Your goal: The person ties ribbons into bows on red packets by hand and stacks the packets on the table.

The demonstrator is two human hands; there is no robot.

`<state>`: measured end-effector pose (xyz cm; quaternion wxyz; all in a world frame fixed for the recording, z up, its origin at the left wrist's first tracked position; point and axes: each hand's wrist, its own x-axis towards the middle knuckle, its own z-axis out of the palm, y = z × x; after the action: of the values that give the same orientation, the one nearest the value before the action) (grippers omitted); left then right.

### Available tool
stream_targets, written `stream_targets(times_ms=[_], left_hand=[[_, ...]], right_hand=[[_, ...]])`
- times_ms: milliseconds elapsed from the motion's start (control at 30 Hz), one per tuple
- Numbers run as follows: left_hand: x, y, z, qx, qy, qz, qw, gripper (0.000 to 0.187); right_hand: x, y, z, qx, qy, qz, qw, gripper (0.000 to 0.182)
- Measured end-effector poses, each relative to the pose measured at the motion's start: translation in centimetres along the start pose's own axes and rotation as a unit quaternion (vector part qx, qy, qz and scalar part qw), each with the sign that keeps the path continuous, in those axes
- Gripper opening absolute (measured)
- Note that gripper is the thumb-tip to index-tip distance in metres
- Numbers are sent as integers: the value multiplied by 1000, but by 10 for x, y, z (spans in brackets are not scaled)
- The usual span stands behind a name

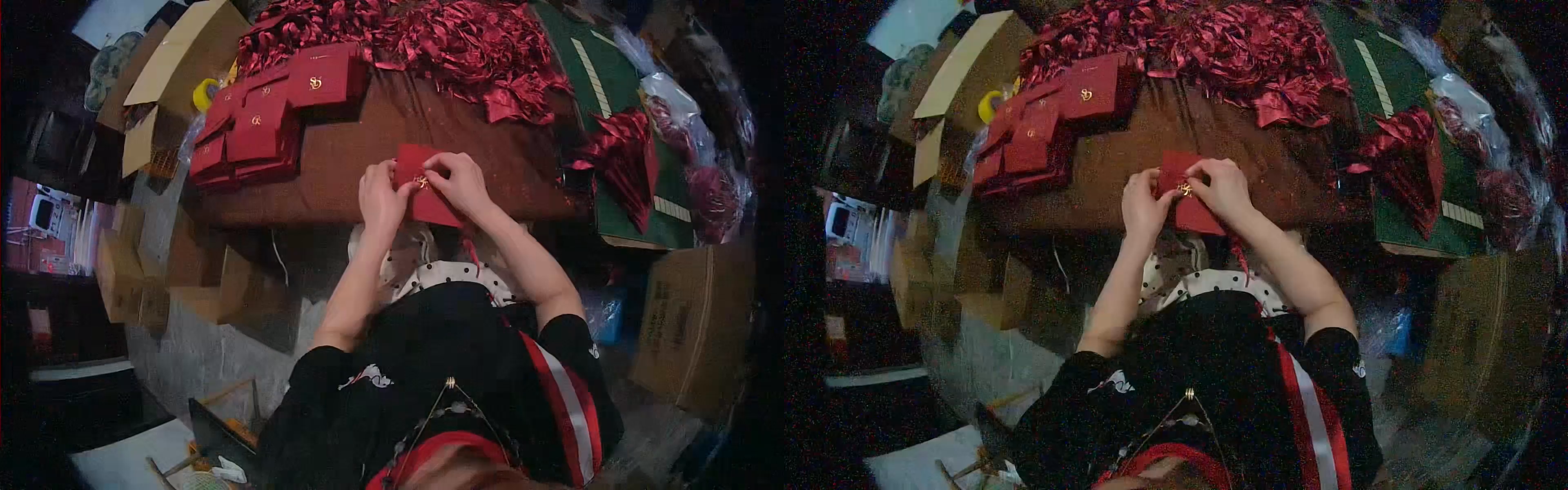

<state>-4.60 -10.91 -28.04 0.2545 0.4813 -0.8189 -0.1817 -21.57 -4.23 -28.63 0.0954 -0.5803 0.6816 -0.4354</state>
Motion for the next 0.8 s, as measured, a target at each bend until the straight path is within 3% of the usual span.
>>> stream_targets(times_ms=[233,433,533,800], left_hand=[[-2,1,2,-59,34,17,998,49],[2,-6,7,-110,70,69,989,53],[0,-5,11,-158,54,57,984,44],[-1,-6,17,-208,47,43,976,44]], right_hand=[[15,-8,11,-36,11,-35,999,12],[19,-13,18,-29,57,-123,990,13],[20,-17,18,-43,59,-126,989,13],[15,-19,18,-110,55,-116,986,12]])
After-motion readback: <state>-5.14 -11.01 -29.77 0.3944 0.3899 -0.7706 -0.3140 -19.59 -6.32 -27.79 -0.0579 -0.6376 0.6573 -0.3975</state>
